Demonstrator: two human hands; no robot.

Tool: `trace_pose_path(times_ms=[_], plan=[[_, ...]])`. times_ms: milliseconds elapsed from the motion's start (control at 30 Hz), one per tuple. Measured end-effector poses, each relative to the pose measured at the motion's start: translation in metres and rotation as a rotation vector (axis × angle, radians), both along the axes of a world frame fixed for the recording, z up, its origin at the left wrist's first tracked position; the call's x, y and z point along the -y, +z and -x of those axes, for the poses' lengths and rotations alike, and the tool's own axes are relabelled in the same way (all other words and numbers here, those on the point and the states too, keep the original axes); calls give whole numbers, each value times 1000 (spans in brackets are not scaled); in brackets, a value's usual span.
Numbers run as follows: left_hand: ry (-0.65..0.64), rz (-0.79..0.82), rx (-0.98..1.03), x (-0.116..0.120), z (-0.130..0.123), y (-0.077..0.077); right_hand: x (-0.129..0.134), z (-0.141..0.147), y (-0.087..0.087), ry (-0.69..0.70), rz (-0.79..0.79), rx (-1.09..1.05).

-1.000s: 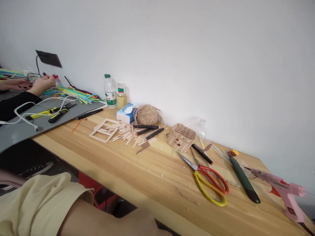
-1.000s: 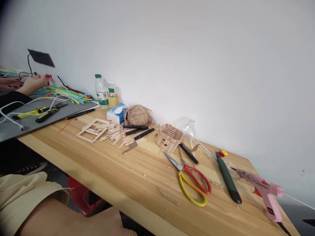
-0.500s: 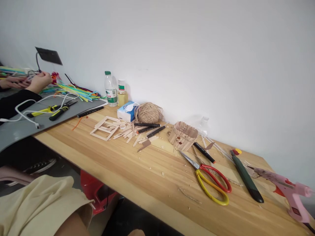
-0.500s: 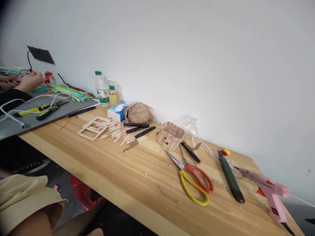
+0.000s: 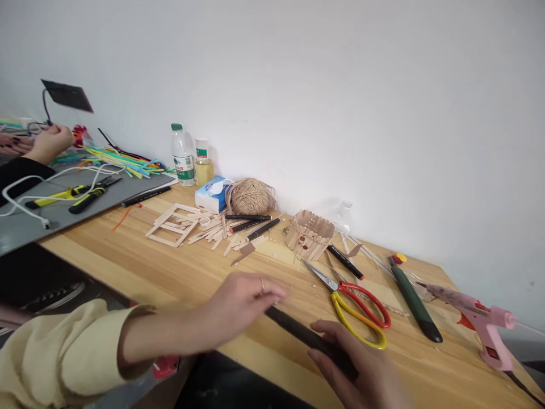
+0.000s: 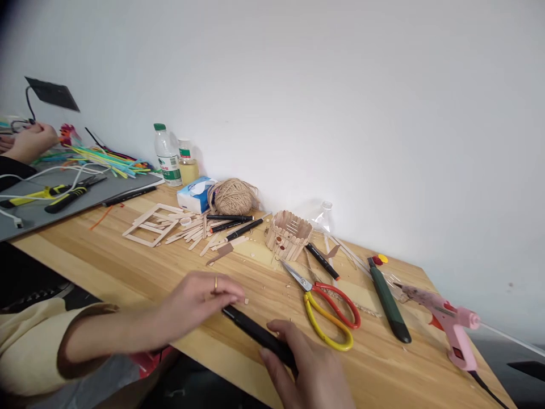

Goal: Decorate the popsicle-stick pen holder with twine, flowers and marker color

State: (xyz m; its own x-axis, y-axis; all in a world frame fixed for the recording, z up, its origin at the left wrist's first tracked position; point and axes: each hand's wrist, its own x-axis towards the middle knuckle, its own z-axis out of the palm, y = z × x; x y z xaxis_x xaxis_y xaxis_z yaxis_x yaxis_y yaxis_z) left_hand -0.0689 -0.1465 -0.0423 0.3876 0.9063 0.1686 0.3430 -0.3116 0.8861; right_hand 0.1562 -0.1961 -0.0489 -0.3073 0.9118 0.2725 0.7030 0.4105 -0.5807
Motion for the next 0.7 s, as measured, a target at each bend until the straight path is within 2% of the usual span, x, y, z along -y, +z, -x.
trace_pose_path(times_ms=[67,167,267,467,700], plan=[[108,78,-39,-21,12,-10,-13,0,-1,-9,84,49],[147,105,-65,-49,30,-28,-28,1,-1,29,166,129],[193,88,-84,-70,46,-38,-44,8,-3,40,151,179],[319,-18,-227,-111,67,-35,-82,40,-19,56,66,209],[433,-81,-468,-144,62,-31,-111,67,-39,50,-50,202]])
